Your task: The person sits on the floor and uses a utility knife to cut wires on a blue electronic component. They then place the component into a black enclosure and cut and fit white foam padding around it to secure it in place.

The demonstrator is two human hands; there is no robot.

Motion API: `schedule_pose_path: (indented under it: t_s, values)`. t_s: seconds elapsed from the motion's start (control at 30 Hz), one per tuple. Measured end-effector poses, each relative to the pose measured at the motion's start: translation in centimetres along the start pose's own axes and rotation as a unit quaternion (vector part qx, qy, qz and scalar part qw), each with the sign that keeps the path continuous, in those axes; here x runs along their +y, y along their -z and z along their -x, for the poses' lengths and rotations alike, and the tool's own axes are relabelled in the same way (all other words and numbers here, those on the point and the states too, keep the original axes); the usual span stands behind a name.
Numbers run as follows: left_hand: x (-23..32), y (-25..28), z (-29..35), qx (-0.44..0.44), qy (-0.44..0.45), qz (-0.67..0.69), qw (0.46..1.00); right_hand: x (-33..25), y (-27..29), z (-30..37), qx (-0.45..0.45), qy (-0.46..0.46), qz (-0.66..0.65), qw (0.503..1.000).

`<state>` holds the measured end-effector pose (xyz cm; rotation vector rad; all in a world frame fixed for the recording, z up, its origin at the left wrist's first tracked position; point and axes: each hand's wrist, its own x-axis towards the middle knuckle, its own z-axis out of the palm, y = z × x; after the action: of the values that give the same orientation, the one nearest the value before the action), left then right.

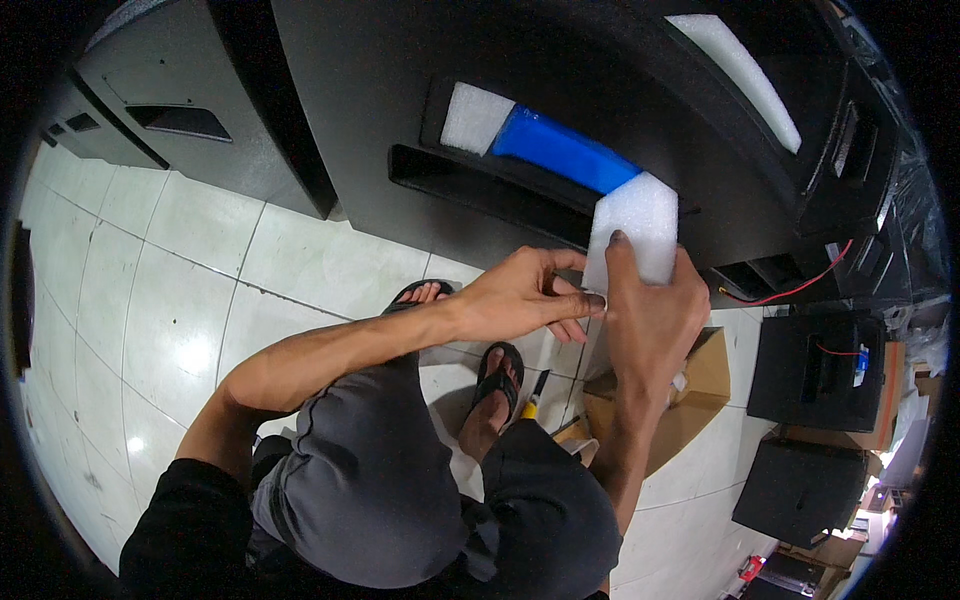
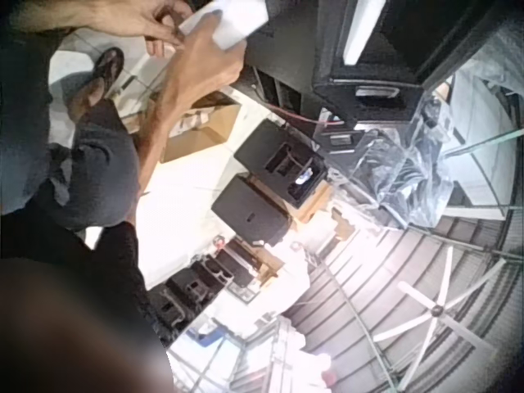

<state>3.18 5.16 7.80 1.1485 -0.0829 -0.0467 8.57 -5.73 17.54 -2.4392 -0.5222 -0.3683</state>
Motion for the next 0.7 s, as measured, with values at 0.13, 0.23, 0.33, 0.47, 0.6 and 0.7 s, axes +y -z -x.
schedule_pose_path:
  t_s: [0.13,0.23,0.33,0.47,0.6,0.7]
  values:
    - [-0.4,0.3,0.2,0.037,-0.001,0.013,0.999,-0.4,-0.2,0.2,-0.001,0.001,-0.01,1.0]
    - [0.1,0.5,0.4,0.064,0.004,-0.017,0.998,0.0,-0.3,0.2,-0.002,0.014,-0.013,1.0]
    - [0.9,0.9,0.8,0.1,-0.035,-0.137,0.985,0.4,0.4,0.1,-0.026,0.016,-0.019,0.999]
    - [3.1,0.8,2.2,0.15,-0.163,-0.386,0.896,1.6,2.5,0.5,-0.103,0.004,-0.024,0.994]
    - [5.6,-0.5,2.2,0.079,-0.386,-0.566,0.725,4.2,4.2,1.1,-0.202,0.106,-0.025,0.973]
    - [4.4,-0.9,1.2,-0.027,-0.346,-0.613,0.71,5.6,4.5,1.6,-0.256,0.11,-0.027,0.96]
